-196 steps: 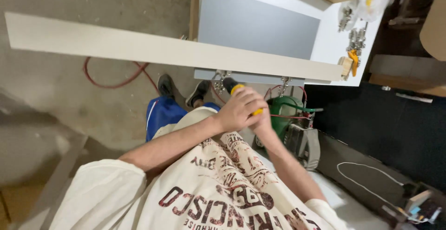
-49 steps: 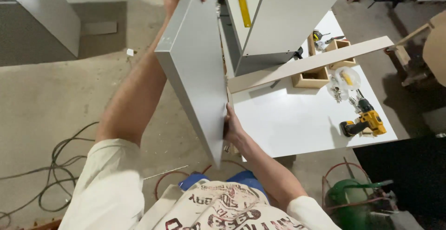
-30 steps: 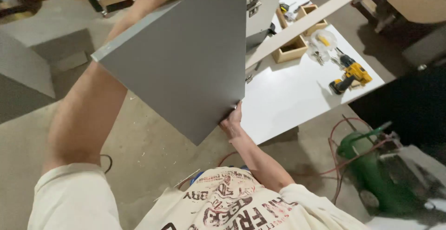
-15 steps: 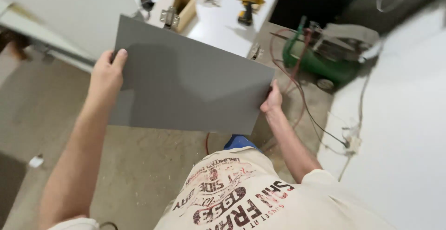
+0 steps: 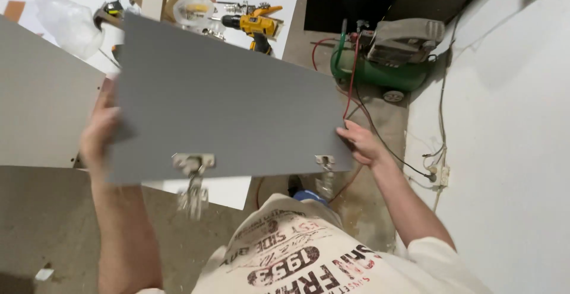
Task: Assembling cabinet doors by attaching hinges using a power drill
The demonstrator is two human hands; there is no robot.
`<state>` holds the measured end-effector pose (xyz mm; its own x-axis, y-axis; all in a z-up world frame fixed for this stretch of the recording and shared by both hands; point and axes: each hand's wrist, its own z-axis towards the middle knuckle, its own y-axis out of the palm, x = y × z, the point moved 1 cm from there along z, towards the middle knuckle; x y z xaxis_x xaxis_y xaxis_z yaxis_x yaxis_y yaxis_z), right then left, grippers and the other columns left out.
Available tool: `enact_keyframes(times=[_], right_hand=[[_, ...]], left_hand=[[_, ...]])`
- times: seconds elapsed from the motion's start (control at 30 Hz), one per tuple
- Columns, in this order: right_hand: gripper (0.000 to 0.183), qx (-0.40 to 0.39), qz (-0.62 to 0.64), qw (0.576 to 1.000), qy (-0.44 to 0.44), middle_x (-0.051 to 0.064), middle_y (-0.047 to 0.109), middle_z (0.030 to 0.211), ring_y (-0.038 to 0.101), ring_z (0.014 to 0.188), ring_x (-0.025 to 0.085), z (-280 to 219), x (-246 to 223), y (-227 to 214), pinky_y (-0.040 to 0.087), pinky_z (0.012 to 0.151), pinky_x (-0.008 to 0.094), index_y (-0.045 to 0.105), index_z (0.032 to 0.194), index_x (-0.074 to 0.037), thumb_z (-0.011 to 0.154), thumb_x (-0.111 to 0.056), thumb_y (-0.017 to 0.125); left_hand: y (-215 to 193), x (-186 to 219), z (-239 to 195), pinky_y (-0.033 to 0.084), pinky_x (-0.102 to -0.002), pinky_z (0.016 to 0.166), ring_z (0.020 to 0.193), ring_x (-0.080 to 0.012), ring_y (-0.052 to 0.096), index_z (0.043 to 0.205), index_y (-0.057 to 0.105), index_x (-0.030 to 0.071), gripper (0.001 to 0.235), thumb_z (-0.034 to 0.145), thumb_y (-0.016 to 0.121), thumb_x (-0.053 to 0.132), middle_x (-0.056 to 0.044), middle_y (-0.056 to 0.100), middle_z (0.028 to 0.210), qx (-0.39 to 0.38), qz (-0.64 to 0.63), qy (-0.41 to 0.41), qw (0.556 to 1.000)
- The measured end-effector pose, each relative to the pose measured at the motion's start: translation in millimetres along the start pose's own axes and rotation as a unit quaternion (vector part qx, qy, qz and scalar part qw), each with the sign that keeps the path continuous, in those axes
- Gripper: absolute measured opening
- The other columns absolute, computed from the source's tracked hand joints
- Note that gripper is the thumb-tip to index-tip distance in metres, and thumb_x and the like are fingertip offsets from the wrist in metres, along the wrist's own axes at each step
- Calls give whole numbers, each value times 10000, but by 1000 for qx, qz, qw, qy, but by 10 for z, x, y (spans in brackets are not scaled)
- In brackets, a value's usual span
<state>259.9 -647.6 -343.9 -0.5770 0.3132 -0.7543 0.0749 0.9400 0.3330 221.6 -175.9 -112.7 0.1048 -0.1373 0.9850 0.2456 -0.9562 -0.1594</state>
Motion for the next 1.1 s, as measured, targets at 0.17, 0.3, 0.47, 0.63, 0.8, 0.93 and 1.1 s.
enact_keyframes(times=[0.17,0.3,0.47,0.63,0.8,0.93,1.1], right_hand=[[1105,151,-58,985,64,352,193,1637,214,1516,493,491,519,-71,262,1177,703,128,1628,12,939,-589,749],[838,220,2,975,-3,325,381,1566,320,1489,421,476,841,188,242,1225,579,413,1505,74,980,-504,716],[781,241,-13,970,5,331,302,1615,228,1531,437,743,1417,131,162,1254,578,384,1527,68,1051,-508,611],[569,255,-11,966,-44,198,630,1310,593,1228,301,1070,1846,21,438,1099,509,600,1380,9,1053,-454,656],[584,262,4,964,-34,215,603,1363,536,1292,330,1078,1925,375,402,1121,540,588,1399,-11,1044,-470,656],[659,271,2,962,-41,296,494,1508,415,1448,424,1222,2196,220,319,1196,586,520,1467,30,1040,-447,677],[557,270,-11,961,-54,242,581,1423,469,1401,366,988,2124,426,323,1183,578,603,1387,17,1060,-434,621]], left_hand=[[-6,-1518,722,544,-392,994,1115,-196,675,1423,591,70,514,925,669,-31,-12,650,1185,-25,-92,-93,991],[-63,-2997,1197,507,-510,952,1193,-310,623,1383,663,147,491,905,768,186,-126,690,1252,49,170,-178,968],[-92,-3819,1304,564,-516,916,1141,-408,672,1274,718,39,447,867,814,198,-231,722,1182,100,259,-174,945],[-214,-4619,1538,536,-586,979,1179,-469,638,1304,674,-41,659,828,880,365,-283,616,1239,112,344,-199,911],[-289,-4426,1426,549,-603,901,1091,-445,684,1221,703,-36,593,848,849,401,-240,660,1132,117,440,-213,865],[-426,-4710,1424,581,-581,854,1033,-485,712,1111,712,-103,547,874,856,368,-328,720,1044,93,502,-175,842],[-448,-4737,1272,524,-580,943,1112,-520,654,1200,659,-138,664,885,880,403,-369,662,1140,91,502,-109,853]])
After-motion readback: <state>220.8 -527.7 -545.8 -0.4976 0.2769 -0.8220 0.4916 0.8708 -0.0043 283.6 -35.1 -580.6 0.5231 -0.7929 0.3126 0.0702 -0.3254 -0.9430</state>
